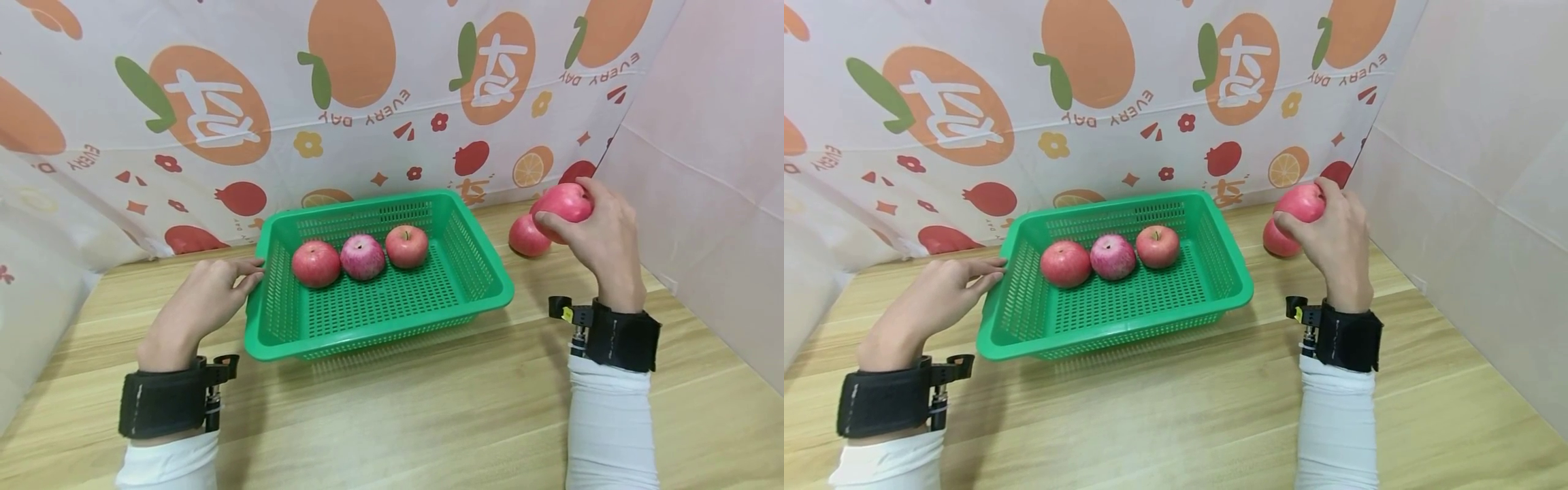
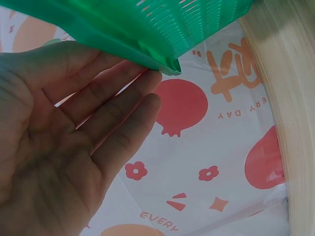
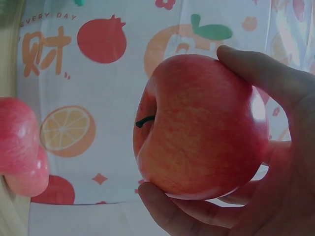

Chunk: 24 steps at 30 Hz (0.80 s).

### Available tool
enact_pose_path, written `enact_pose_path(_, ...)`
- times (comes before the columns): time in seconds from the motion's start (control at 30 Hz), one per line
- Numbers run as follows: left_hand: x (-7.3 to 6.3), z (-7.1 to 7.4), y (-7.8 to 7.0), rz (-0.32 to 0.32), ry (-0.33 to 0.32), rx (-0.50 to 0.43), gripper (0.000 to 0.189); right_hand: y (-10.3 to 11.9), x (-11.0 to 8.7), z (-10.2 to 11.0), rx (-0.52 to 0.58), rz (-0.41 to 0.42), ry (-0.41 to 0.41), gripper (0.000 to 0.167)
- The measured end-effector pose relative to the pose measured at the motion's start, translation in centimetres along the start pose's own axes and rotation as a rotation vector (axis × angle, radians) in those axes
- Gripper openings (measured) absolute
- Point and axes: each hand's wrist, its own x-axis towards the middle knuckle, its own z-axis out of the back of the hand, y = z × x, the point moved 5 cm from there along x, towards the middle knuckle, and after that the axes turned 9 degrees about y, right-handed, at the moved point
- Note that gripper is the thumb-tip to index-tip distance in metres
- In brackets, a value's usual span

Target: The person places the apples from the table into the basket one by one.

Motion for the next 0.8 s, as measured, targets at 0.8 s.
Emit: enact_pose_path(0.8,0.0,-0.2,-0.1,0.015,0.015,-0.021,0.031,2.9,-1.4,0.5,-0.001,0.086,-0.046,0.071)
